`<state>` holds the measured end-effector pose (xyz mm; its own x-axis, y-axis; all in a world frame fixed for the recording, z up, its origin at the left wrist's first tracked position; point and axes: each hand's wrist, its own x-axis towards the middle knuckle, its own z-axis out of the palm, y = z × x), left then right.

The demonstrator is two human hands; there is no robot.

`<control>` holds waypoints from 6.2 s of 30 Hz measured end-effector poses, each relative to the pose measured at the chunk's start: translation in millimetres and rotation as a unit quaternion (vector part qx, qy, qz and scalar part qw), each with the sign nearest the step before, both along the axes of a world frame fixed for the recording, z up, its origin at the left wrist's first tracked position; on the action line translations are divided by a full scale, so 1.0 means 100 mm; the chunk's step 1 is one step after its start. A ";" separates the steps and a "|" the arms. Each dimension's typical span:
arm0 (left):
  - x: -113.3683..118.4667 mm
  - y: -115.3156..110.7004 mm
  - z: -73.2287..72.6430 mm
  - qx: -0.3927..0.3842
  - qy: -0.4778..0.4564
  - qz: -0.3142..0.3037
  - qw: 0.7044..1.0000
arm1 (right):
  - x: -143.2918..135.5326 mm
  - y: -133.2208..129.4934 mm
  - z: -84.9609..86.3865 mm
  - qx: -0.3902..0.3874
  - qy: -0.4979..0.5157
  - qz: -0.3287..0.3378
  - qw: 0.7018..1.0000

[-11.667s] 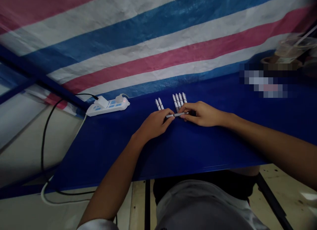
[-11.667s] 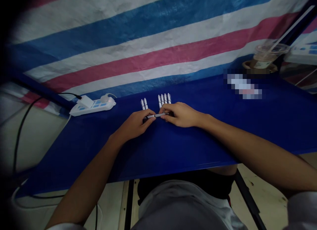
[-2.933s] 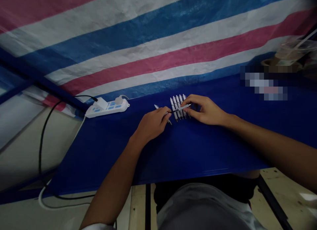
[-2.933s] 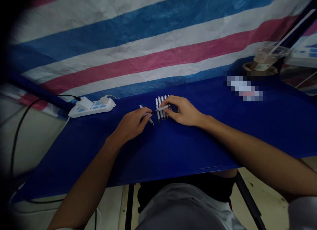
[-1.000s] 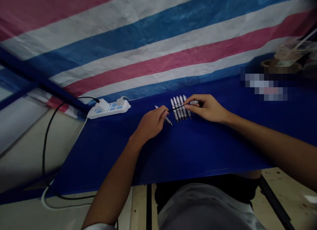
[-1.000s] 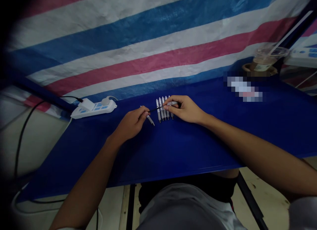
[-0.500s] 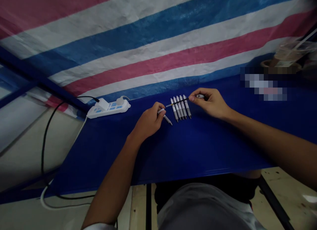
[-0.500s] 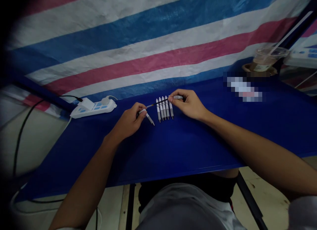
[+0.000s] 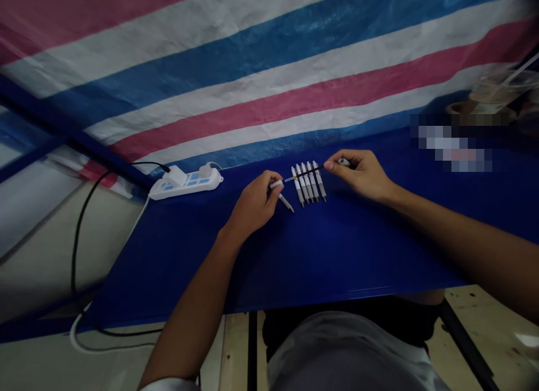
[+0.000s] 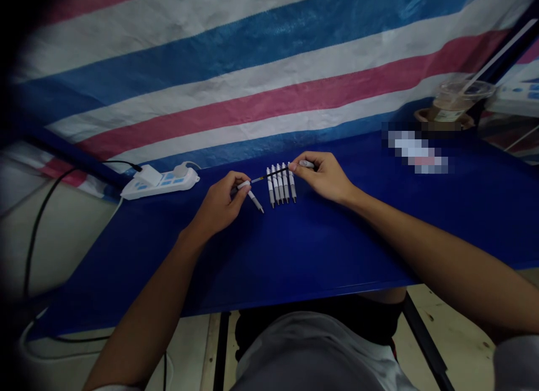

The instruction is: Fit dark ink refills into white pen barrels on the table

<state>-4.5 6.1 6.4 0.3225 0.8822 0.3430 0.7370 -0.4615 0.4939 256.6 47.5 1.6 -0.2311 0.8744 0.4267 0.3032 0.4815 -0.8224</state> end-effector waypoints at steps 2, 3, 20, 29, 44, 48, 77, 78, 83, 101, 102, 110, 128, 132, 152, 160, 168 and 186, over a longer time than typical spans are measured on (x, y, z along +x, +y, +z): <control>0.01 0.00 -0.01 0.007 0.001 -0.006 1.000 | -0.01 -0.01 0.00 -0.005 -0.005 -0.003 1.000; 0.01 -0.01 -0.01 0.011 0.001 -0.010 1.000 | -0.02 -0.01 0.00 -0.007 -0.004 -0.004 1.000; 0.02 0.00 -0.07 0.063 0.004 -0.028 0.998 | -0.03 -0.06 -0.02 -0.046 -0.004 0.027 0.999; 0.15 -0.08 -0.10 0.061 0.068 -0.055 0.994 | -0.13 -0.20 -0.03 -0.045 -0.044 0.104 0.993; 0.09 -0.06 -0.10 0.081 0.063 -0.040 0.994 | -0.02 -0.12 -0.03 0.015 -0.082 0.086 0.993; 0.10 -0.06 -0.11 0.070 0.070 -0.041 0.994 | -0.03 -0.11 -0.04 0.021 -0.084 0.102 0.991; 0.26 -0.09 -0.14 0.030 0.048 -0.089 0.994 | -0.13 -0.24 -0.07 -0.037 -0.109 0.162 0.980; 0.27 -0.09 -0.14 0.030 0.049 -0.090 0.994 | -0.14 -0.24 -0.07 -0.032 -0.100 0.161 0.981; 0.27 -0.11 -0.14 0.020 0.060 -0.076 0.995 | -0.12 -0.24 -0.08 -0.036 -0.089 0.174 0.980; 0.20 -0.14 -0.08 -0.004 0.073 -0.061 0.995 | -0.08 -0.22 -0.07 0.003 -0.103 0.149 0.984; 0.20 -0.13 -0.08 -0.004 0.068 -0.063 0.996 | -0.08 -0.22 -0.06 0.004 -0.114 0.149 0.982; 0.15 -0.11 -0.12 0.037 0.032 -0.100 0.994 | -0.12 -0.24 -0.01 -0.076 -0.177 0.175 0.966; 0.03 -0.03 -0.04 -0.054 -0.163 -0.063 0.983 | -0.07 -0.22 0.04 -0.062 -0.265 0.198 0.942; 0.05 0.03 -0.05 -0.151 -0.398 0.006 0.905 | -0.09 -0.23 0.01 -0.007 -0.250 0.186 0.950; 0.06 0.12 -0.15 -0.133 -0.480 0.051 0.866 | -0.09 -0.22 -0.06 0.083 -0.240 0.195 0.947; 0.18 0.11 -0.20 -0.120 -0.429 0.110 0.888 | -0.22 -0.35 -0.14 0.237 -0.270 0.240 0.902; 0.21 0.10 -0.22 -0.129 -0.348 0.136 0.919 | -0.30 -0.37 -0.17 0.337 -0.264 0.224 0.876; 0.04 0.09 -0.26 -0.046 -0.003 0.100 0.994 | -0.31 -0.19 -0.25 0.303 -0.385 0.146 0.859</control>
